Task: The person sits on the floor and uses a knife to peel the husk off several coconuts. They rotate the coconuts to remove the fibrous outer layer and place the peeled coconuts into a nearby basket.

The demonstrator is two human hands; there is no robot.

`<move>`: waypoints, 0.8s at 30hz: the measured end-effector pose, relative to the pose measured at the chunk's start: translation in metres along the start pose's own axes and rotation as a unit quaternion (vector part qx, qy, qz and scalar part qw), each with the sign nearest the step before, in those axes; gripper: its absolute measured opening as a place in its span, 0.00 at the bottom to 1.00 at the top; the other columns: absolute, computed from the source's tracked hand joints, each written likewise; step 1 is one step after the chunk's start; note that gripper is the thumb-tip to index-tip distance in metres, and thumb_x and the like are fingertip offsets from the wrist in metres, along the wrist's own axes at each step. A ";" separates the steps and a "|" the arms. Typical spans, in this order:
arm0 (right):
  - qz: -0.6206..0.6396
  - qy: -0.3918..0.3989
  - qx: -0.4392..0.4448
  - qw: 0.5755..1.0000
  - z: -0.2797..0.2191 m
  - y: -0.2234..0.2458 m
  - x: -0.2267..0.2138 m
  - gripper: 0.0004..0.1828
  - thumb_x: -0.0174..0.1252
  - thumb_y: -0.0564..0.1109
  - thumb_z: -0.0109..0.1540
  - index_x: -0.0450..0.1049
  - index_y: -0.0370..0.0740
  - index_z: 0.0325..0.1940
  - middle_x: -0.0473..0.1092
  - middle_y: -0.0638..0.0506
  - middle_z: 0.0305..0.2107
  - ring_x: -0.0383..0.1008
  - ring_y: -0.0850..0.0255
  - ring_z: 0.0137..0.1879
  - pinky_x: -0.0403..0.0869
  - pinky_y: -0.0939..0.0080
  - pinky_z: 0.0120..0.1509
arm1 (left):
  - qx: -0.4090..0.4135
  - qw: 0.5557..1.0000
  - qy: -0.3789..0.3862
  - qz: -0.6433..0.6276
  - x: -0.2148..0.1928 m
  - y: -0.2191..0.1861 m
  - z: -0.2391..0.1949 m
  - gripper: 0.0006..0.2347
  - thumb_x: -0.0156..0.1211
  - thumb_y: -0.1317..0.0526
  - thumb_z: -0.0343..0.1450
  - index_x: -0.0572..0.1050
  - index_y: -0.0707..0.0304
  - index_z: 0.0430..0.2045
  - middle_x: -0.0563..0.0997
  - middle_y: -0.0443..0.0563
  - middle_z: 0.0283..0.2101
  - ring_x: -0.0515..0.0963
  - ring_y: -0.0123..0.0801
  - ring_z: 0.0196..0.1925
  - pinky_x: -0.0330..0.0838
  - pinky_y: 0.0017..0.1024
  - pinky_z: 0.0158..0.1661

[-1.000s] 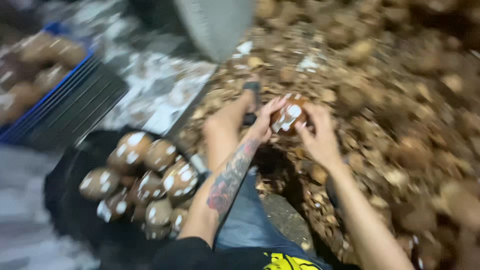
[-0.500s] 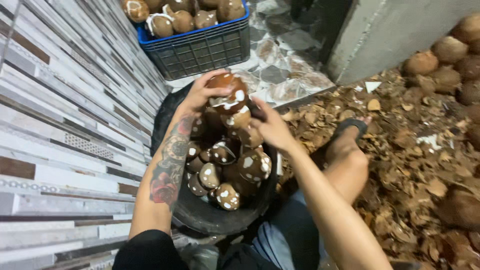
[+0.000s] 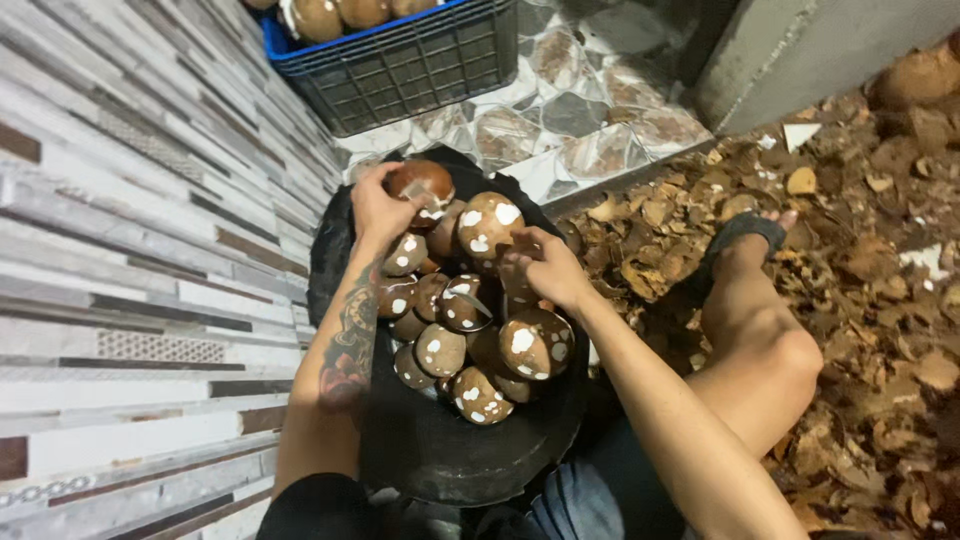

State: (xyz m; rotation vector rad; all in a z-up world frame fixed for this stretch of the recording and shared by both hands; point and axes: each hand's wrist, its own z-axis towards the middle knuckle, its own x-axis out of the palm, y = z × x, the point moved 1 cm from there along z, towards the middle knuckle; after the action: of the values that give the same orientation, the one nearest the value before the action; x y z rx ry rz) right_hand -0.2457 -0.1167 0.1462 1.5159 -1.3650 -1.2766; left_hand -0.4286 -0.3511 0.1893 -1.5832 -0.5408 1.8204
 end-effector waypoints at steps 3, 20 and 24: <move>0.005 -0.021 -0.003 1.000 -0.006 0.004 -0.017 0.27 0.55 0.38 0.66 0.70 0.38 0.71 0.71 0.35 0.63 0.71 0.40 0.69 0.69 0.37 0.72 | 0.024 1.000 -0.008 -0.006 -0.004 -0.014 0.002 0.28 0.89 0.54 0.50 0.83 0.54 0.44 0.82 0.51 0.44 0.82 0.44 0.53 0.76 0.35 0.56; 0.092 -0.646 0.134 0.746 -0.512 -0.117 -0.286 0.11 0.55 0.38 0.69 0.77 0.41 0.55 0.80 0.48 0.39 0.83 0.61 0.41 0.79 0.62 0.52 | 0.418 0.826 0.372 -0.063 0.269 -0.431 -0.103 0.12 0.74 0.58 0.68 0.84 0.58 0.44 0.87 0.49 0.43 0.86 0.31 0.44 0.77 0.29 0.49; 0.018 -0.574 0.372 0.729 -0.606 -0.189 -0.224 0.17 0.48 0.48 0.77 0.77 0.44 0.37 0.78 0.53 0.30 0.71 0.64 0.27 0.77 0.61 0.36 | 0.391 0.725 0.558 0.103 0.401 -0.494 -0.250 0.15 0.69 0.48 0.67 0.83 0.39 0.48 0.84 0.36 0.59 0.83 0.24 0.56 0.73 0.34 0.59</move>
State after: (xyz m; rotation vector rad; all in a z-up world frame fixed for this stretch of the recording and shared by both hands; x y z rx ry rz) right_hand 0.3998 0.0754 0.1650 1.0123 -2.9697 -1.8676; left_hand -0.1035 0.2497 0.1989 -1.7260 0.8817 0.6735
